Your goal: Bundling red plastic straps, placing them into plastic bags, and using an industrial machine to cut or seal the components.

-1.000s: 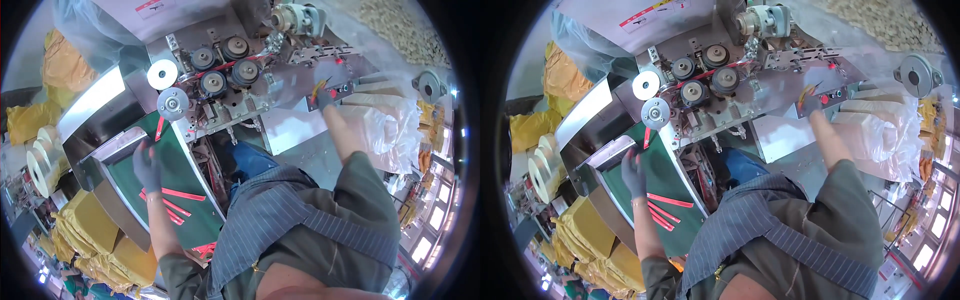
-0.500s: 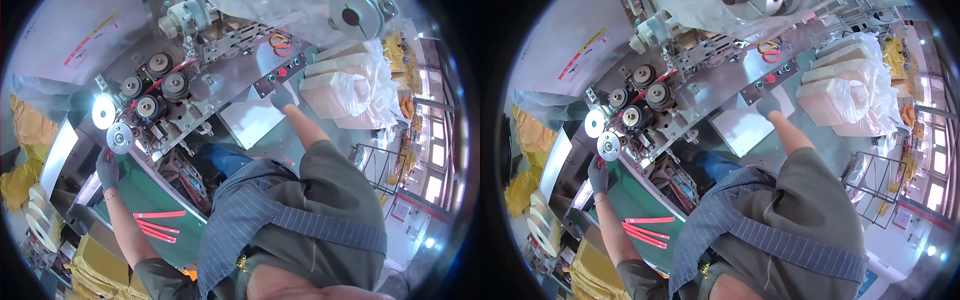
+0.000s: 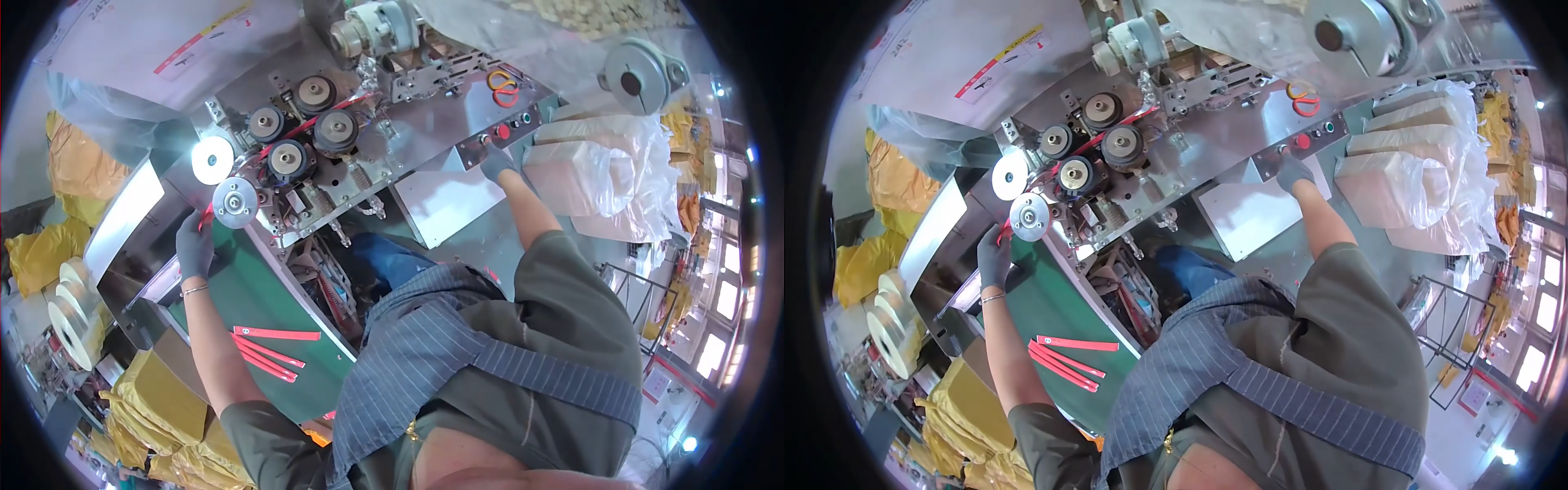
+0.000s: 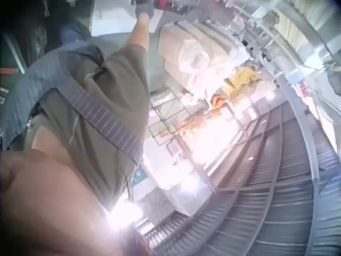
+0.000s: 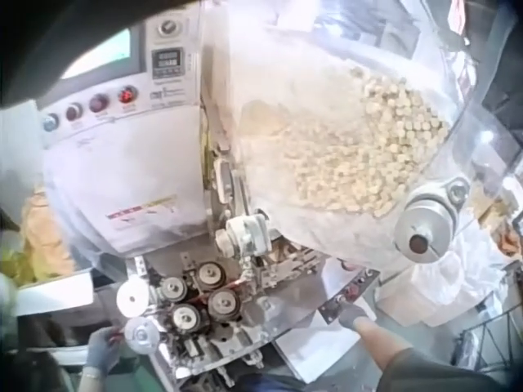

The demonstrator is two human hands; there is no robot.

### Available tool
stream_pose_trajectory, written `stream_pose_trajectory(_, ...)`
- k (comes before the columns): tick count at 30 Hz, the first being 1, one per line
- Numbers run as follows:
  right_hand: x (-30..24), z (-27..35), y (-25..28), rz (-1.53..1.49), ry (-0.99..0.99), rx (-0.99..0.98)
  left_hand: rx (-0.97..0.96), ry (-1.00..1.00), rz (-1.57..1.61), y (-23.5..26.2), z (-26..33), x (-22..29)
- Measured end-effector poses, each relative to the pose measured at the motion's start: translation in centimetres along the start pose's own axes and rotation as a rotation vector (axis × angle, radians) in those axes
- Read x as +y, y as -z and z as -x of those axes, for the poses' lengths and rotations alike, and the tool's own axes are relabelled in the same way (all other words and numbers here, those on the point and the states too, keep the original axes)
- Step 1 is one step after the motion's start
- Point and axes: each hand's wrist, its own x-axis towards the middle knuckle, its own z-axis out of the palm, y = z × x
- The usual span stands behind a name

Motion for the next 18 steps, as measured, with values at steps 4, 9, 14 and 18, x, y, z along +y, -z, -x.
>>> stream_pose_trajectory(4, 2.1, -2.0, -2.3, -0.292, -0.015, -0.099, 0.024, -0.014, -0.054, 1.8, 0.0, 1.7)
stream_pose_trajectory(9, 1.1, -1.4, -0.8, -0.444, -0.066, -0.234, 0.012, -0.007, -0.118, 4.0, 0.8, 1.6)
stream_pose_trajectory(14, 0.9, -0.9, -0.3, -0.510, -0.093, -0.272, 0.058, -0.020, -0.176, 5.7, 2.0, 0.5)
stream_pose_trajectory(18, 1.5, -1.8, -0.8, -0.561, -0.121, -0.315, 0.035, 0.109, -0.232, 7.5, 3.6, -0.6)
